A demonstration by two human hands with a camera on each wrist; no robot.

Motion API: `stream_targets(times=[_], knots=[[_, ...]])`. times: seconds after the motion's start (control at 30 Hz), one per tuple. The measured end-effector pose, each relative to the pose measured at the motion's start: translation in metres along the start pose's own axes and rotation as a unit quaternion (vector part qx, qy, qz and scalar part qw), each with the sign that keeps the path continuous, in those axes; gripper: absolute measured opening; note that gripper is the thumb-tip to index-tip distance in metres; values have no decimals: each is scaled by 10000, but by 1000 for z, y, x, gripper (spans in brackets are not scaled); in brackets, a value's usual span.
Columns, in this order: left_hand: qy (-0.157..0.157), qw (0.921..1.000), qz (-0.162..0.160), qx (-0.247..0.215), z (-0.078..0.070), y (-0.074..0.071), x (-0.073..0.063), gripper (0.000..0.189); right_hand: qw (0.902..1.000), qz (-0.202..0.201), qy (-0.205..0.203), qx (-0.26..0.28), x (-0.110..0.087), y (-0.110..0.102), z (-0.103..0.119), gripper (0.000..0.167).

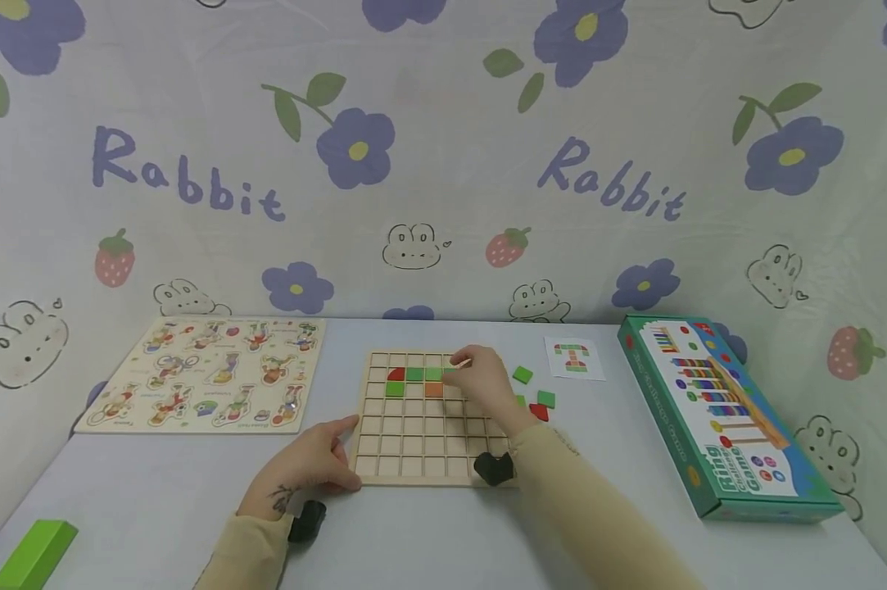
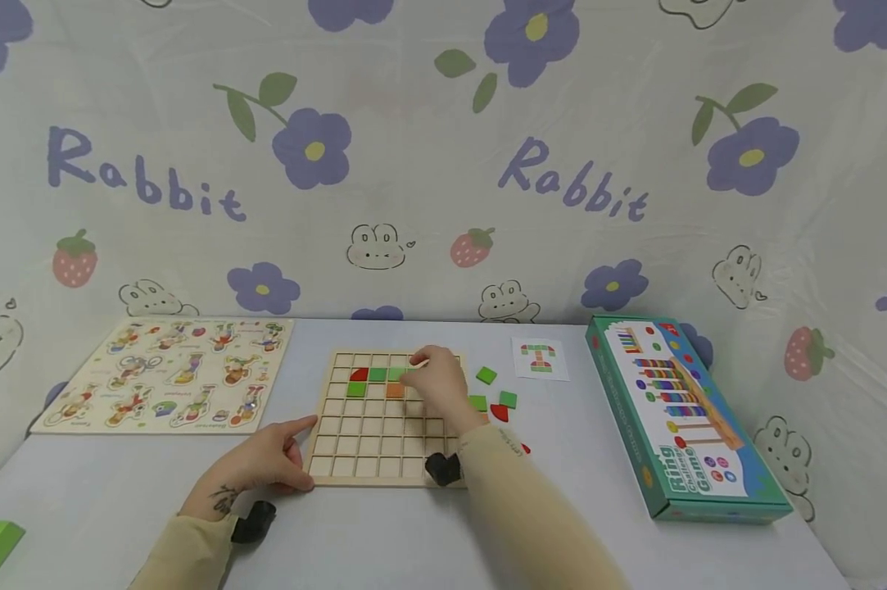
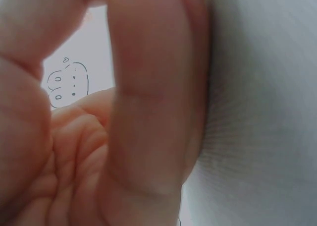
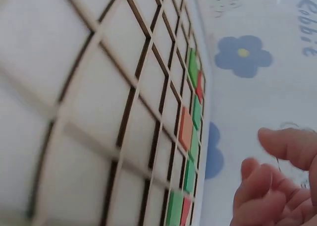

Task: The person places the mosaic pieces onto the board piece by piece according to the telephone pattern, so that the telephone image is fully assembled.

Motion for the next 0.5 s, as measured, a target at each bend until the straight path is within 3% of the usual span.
stream_targets(times=[0.2,0.5], knots=[[-61,10000,-1,-37,0,1,0,93,9948,172,292,964,-17,-27,-29,42],[35,10000,26,-42,0,1,1,93,9915,171,716,1075,-48,-64,-74,46]])
Point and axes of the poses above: each hand's wrist, its own x-axis towards the middle knuckle, its own y-axis out of the palm, z = x × y, the point moved 9 cm from there along x, towards the middle knuckle, and after that the axes turned 1 degree about y, right-handed, at the moved point
